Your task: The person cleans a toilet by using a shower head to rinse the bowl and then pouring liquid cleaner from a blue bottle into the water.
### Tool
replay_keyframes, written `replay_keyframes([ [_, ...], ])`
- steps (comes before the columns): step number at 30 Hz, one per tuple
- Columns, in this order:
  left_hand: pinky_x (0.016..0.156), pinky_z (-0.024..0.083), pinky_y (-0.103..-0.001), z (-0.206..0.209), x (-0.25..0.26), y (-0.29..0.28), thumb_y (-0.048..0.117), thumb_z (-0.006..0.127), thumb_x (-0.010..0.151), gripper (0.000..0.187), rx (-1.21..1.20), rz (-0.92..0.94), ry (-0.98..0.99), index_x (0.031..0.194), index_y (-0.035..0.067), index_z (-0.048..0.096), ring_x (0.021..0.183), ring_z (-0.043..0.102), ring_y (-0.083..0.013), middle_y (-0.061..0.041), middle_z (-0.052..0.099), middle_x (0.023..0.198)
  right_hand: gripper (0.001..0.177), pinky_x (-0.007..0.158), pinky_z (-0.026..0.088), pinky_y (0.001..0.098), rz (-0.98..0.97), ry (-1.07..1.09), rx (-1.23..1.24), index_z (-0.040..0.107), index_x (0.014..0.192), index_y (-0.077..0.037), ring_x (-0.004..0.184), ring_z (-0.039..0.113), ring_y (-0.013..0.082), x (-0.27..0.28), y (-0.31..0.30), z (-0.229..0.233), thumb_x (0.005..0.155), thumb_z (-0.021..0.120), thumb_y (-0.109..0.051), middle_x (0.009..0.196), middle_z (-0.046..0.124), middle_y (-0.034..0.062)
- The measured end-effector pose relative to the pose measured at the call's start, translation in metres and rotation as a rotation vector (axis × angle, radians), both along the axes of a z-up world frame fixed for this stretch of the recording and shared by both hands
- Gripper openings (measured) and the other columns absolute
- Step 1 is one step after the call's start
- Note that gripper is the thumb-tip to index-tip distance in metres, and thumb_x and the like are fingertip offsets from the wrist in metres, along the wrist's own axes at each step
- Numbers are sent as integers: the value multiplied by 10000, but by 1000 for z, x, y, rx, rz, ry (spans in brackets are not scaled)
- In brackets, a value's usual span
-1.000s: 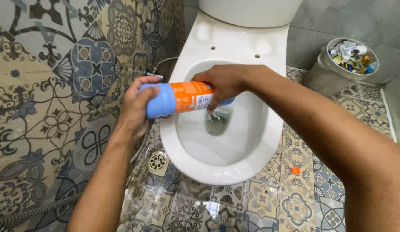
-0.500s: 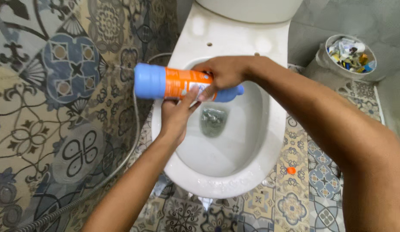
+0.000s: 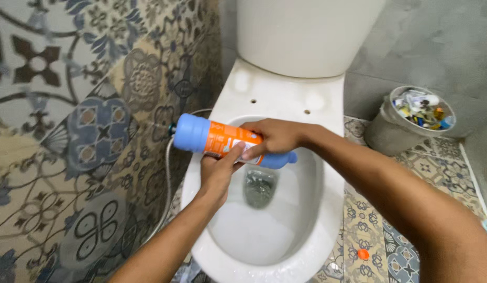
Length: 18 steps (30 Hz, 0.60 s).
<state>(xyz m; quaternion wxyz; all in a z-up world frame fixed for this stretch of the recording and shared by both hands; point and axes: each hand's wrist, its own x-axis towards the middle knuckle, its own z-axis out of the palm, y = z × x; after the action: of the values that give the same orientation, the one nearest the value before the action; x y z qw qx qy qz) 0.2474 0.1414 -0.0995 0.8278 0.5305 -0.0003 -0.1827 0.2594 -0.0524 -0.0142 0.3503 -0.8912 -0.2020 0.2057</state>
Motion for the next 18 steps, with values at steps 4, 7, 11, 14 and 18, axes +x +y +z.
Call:
replay_keyframes([
  [4,837,638,-358,-3,1,-9,136,771,857,372,27,50,-11,1177,-11,653,949,735,-188,-101,721,1109,725,978,499,384,-2,-22,-72,574,1382,-87,1131,670,252,5,-6,-6,815,757,-500,1235,715,125],
  [7,824,641,-353,-9,-1,-13,136,770,859,378,4,74,-30,1184,-15,649,951,733,-189,-105,717,1117,719,965,511,396,20,-34,-101,592,1358,-109,1121,680,269,11,-11,-9,799,748,-534,1222,722,123],
  [11,817,659,-343,-10,0,-16,152,769,867,371,21,64,-17,1175,-21,655,954,742,-190,-109,722,1117,700,954,516,397,38,-26,-135,610,1329,-114,1113,685,259,12,-16,-7,799,746,-550,1202,733,117],
  [14,798,647,-333,-8,-2,-16,153,782,864,372,35,71,-24,1167,-24,659,934,743,-184,-109,728,1102,695,956,515,394,36,2,-120,604,1324,-108,1118,683,248,11,-15,-9,806,745,-548,1203,731,110],
  [18,775,639,-328,-7,-5,-13,153,793,859,363,81,95,-59,1151,-26,672,903,739,-177,-110,734,1078,676,969,512,385,44,23,-69,595,1328,-102,1132,678,236,10,-11,-15,821,748,-521,1213,730,101],
])
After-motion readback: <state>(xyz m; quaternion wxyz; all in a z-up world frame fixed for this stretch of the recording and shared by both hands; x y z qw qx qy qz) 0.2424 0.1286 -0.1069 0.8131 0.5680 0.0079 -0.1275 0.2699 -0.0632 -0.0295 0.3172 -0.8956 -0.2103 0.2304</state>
